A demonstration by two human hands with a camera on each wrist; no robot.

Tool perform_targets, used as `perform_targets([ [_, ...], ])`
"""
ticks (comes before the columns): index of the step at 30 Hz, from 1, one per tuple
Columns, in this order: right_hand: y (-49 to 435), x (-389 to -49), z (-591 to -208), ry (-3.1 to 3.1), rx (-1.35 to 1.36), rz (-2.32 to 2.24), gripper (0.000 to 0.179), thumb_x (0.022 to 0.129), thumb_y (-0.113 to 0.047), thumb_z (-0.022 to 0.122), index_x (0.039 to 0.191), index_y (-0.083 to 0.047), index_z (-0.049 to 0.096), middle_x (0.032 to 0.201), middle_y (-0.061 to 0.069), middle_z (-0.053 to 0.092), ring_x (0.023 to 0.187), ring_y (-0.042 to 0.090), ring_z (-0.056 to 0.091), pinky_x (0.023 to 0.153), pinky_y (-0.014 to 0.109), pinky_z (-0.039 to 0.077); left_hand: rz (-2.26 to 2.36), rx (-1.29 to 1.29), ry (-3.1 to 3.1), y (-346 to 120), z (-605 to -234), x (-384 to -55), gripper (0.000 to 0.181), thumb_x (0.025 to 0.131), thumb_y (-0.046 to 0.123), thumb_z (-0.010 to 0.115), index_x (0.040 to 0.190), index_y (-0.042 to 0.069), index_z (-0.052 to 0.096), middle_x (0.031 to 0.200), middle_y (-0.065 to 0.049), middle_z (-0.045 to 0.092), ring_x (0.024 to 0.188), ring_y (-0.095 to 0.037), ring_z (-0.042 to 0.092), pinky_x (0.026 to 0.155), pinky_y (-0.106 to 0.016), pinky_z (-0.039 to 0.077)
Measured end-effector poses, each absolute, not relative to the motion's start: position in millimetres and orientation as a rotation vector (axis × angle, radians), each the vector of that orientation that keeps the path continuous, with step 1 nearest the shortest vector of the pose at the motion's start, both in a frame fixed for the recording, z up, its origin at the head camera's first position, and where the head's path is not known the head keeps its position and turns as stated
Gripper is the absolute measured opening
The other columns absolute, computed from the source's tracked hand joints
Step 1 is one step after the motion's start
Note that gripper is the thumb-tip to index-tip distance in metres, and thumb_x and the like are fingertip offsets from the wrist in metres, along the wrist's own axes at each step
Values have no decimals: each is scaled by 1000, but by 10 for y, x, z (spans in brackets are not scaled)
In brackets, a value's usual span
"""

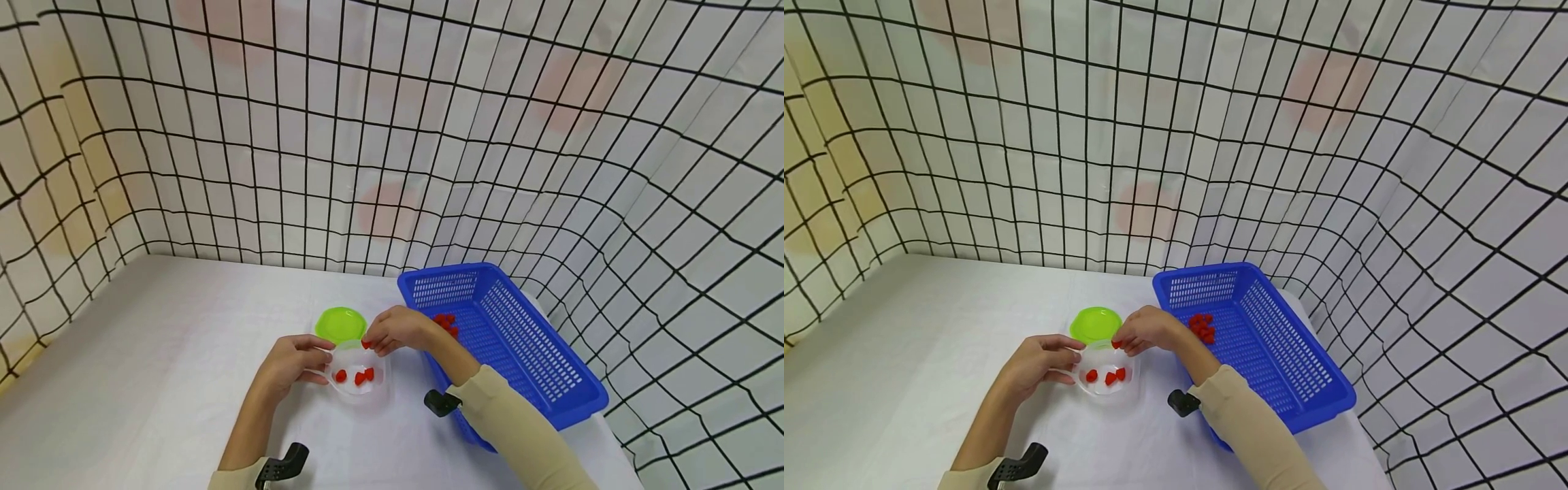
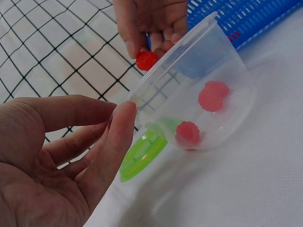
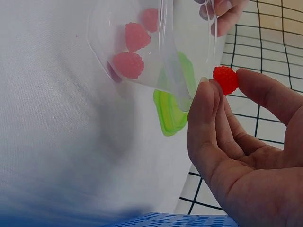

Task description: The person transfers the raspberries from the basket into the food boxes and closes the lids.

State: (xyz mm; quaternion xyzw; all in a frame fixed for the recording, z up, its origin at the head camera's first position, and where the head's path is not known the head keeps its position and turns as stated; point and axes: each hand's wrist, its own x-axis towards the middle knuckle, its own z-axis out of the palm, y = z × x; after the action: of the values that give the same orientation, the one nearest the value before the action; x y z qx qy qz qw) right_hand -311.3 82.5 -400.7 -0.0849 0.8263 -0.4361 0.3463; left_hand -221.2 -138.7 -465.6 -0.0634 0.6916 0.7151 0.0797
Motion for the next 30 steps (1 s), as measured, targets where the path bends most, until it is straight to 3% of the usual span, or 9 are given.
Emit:
perform_targets([
  [30,818,-3081,-3962,2159,-215,-1107,24,92,-17,72,106,1,70,98,15,71,100,36,70,83,32,63,2127,-191,2079,-1386,-4662,-2210,26,92,7,67,113,-7,70,89,-13,69,69,-21,67,64,-36,64],
])
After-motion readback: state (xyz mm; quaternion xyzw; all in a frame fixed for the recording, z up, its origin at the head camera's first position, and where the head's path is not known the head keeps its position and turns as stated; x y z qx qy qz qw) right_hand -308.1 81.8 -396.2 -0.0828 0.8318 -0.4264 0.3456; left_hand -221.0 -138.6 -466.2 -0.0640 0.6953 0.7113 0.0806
